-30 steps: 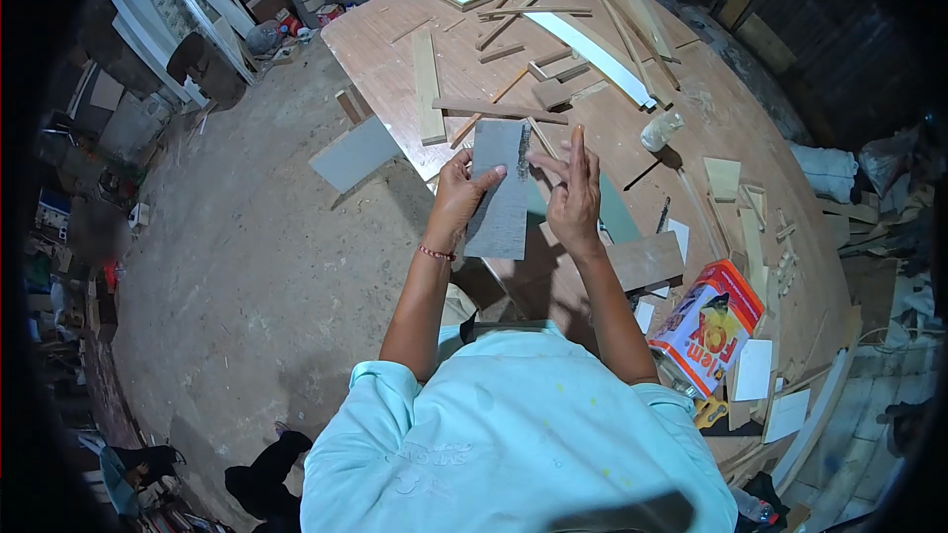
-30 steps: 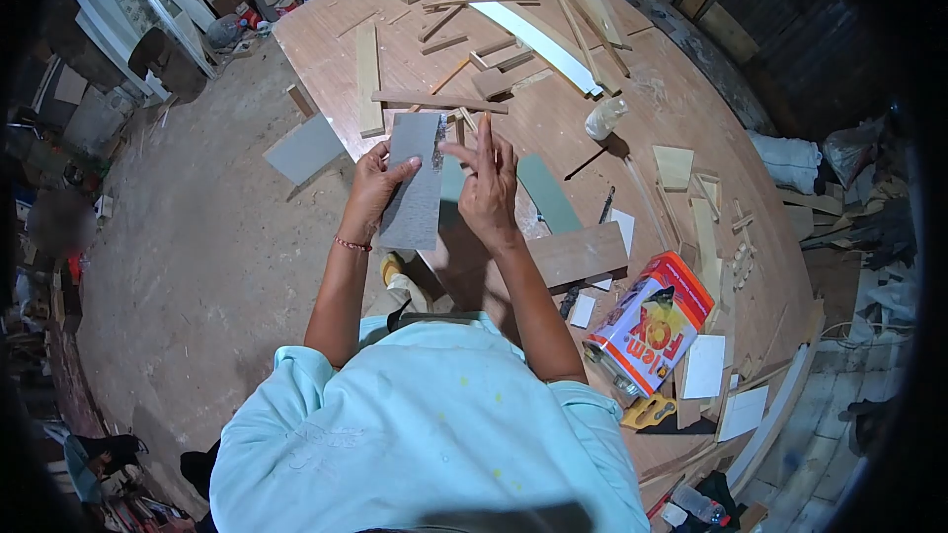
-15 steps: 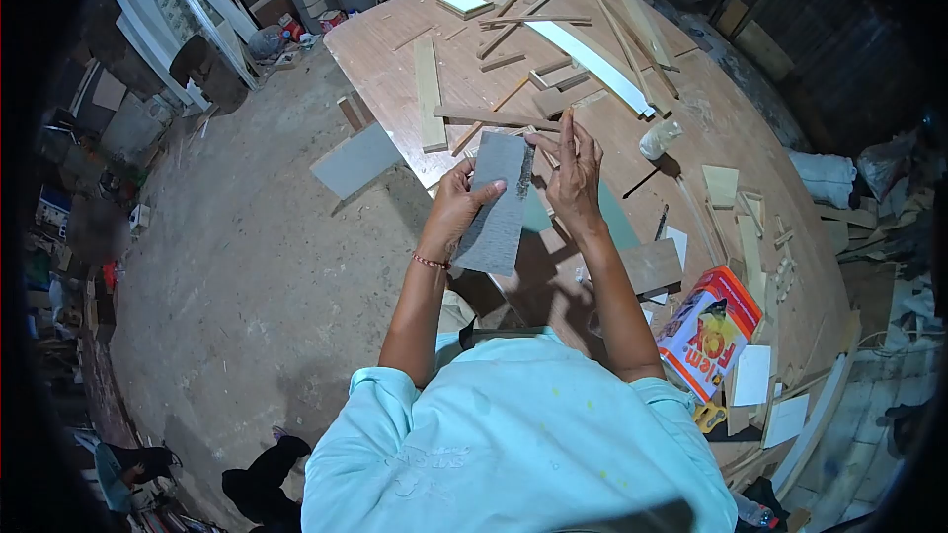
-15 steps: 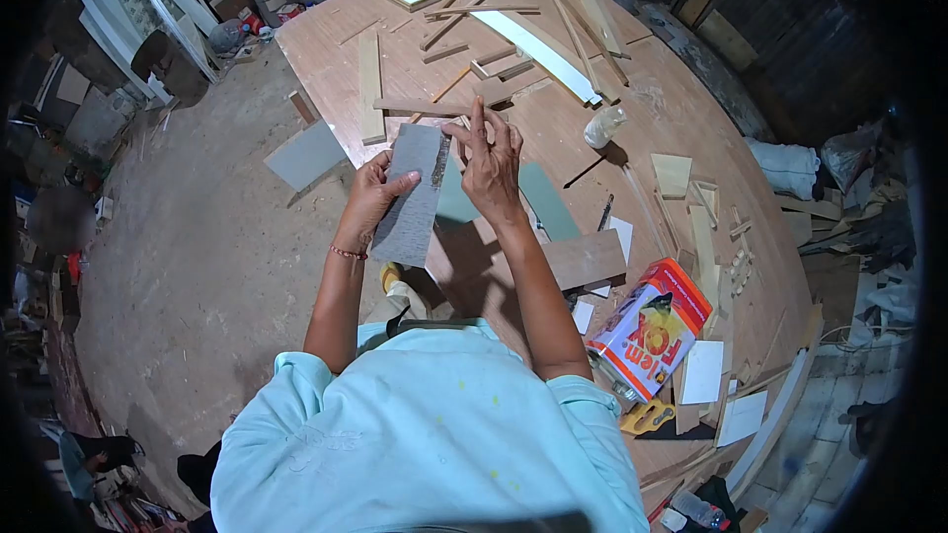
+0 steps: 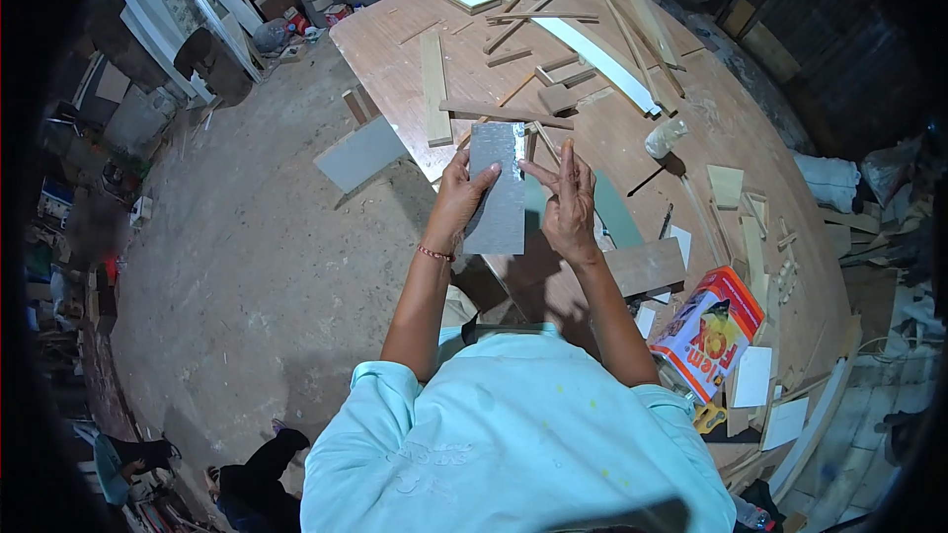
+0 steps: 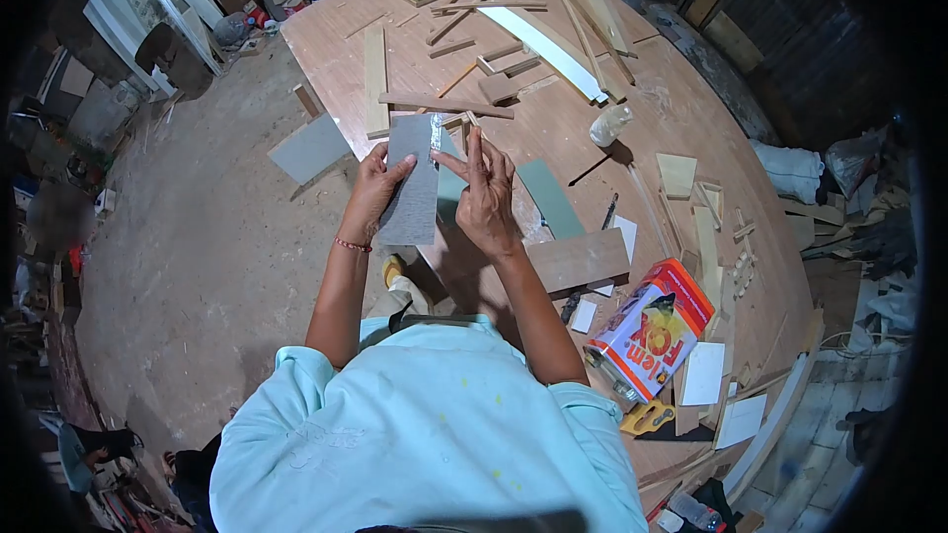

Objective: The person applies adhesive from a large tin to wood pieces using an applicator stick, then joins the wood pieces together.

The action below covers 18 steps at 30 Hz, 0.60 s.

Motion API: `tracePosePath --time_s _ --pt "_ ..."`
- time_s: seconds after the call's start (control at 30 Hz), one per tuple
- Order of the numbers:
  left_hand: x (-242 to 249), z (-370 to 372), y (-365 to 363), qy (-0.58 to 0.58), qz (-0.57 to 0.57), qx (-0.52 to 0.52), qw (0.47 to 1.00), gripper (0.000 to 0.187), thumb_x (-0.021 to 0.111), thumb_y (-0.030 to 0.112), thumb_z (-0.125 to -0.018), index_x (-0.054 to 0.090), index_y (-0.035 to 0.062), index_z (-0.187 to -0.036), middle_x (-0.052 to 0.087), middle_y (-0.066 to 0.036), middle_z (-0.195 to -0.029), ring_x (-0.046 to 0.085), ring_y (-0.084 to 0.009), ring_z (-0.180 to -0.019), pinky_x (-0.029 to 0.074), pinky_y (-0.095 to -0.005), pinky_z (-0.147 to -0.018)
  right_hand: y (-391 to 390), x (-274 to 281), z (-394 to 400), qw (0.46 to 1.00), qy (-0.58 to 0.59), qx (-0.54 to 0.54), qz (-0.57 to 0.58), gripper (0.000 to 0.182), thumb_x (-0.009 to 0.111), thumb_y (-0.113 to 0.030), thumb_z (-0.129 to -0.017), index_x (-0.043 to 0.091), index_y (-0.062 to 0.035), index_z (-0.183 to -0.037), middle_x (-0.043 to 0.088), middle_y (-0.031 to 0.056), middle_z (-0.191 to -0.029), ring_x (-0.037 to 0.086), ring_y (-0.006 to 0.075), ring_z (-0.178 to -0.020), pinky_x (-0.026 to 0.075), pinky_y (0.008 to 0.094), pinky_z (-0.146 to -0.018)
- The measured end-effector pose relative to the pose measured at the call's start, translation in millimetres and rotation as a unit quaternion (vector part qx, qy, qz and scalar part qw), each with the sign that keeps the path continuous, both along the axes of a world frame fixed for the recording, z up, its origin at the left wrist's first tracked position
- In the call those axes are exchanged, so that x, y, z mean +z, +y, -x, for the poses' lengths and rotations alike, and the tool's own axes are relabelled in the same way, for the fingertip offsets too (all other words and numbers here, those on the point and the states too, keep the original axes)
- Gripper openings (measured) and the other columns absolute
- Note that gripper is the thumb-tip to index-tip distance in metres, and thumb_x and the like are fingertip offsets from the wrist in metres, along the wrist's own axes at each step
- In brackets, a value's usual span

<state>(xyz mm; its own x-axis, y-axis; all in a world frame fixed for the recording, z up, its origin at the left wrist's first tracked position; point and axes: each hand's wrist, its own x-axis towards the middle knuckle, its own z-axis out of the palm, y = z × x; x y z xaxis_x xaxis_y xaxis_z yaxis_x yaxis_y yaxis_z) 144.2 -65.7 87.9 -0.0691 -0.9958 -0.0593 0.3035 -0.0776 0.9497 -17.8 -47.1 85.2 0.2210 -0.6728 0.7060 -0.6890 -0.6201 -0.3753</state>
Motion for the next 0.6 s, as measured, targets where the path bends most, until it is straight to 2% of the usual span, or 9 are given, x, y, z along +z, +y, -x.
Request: tracePosePath --time_s 0.17,0.27,0.37,0.43,0.47,0.53,0.6 --pt "-2 -1 -1 -0.005 0.017 -0.009 1.000 0.035 0.061 0.012 -0.080 0.047 -0.0031 -0.108 0.060 -0.006 -0.085 0.058 -0.0084 -0.067 0.049 -0.0212 -0.059 6 -3 -2 1.000 0.027 0.006 -0.012 0.078 0.044 0.009 -0.066 0.009 0.0014 -0.135 0.059 -0.0071 -0.108 0.039 0.0228 -0.109 0.024 0.0346 -0.093" --pt "-5 -1 -2 -0.018 0.014 0.004 1.000 0.035 0.061 0.011 -0.080 0.047 -0.0036 -0.109 0.060 -0.007 -0.086 0.058 -0.0090 -0.068 0.049 -0.0213 -0.059 10 -2 -1 1.000 0.014 0.018 0.006 0.077 0.044 0.010 -0.066 0.010 0.0012 -0.135 0.060 -0.0057 -0.107 0.039 0.0225 -0.109 0.024 0.0349 -0.094" --pt "-4 -1 -2 -0.013 0.012 0.003 1.000 0.035 0.061 0.009 -0.079 0.046 -0.0038 -0.108 0.060 -0.007 -0.086 0.058 -0.0095 -0.069 0.049 -0.0220 -0.060 16 -2 -1 0.998 -0.048 0.040 -0.016 0.078 0.043 0.012 -0.064 0.013 0.0010 -0.135 0.062 -0.0009 -0.101 0.040 0.0235 -0.107 0.024 0.0355 -0.094" --pt "-4 0 -3 -0.002 0.018 0.015 1.000 0.035 0.061 0.009 -0.079 0.046 -0.0037 -0.108 0.060 -0.007 -0.087 0.058 -0.0097 -0.070 0.049 -0.0222 -0.061 16 -4 -1 0.990 -0.127 0.041 -0.042 0.075 0.043 0.013 -0.060 0.029 -0.0033 -0.132 0.058 0.0040 -0.103 0.039 0.0254 -0.106 0.025 0.0356 -0.094" --pt "-4 1 -3 0.008 0.026 0.026 0.999 0.035 0.061 0.009 -0.079 0.045 -0.0036 -0.107 0.060 -0.008 -0.088 0.058 -0.0099 -0.070 0.049 -0.0224 -0.061 17 -3 -2 0.990 -0.127 0.040 -0.043 0.075 0.043 0.013 -0.060 0.029 -0.0033 -0.132 0.058 0.0040 -0.103 0.039 0.0254 -0.106 0.025 0.0356 -0.094" --pt "-2 2 -2 0.007 0.033 0.027 0.999 0.034 0.061 0.009 -0.079 0.045 -0.0035 -0.107 0.060 -0.008 -0.088 0.058 -0.0100 -0.071 0.049 -0.0224 -0.062 19 5 -4 0.998 -0.024 -0.024 -0.047 0.072 0.044 0.014 -0.055 0.048 -0.0119 -0.122 0.048 0.0076 -0.112 0.036 0.0281 -0.108 0.025 0.0371 -0.093" --pt "-2 2 -2 0.006 0.041 0.029 0.999 0.034 0.061 0.008 -0.079 0.045 -0.0033 -0.107 0.060 -0.008 -0.089 0.058 -0.0102 -0.072 0.049 -0.0224 -0.062 19 4 -6 0.998 -0.007 -0.036 -0.049 0.070 0.044 0.014 -0.054 0.053 -0.0155 -0.117 0.044 0.0083 -0.115 0.034 0.0289 -0.110 0.025 0.0386 -0.093"
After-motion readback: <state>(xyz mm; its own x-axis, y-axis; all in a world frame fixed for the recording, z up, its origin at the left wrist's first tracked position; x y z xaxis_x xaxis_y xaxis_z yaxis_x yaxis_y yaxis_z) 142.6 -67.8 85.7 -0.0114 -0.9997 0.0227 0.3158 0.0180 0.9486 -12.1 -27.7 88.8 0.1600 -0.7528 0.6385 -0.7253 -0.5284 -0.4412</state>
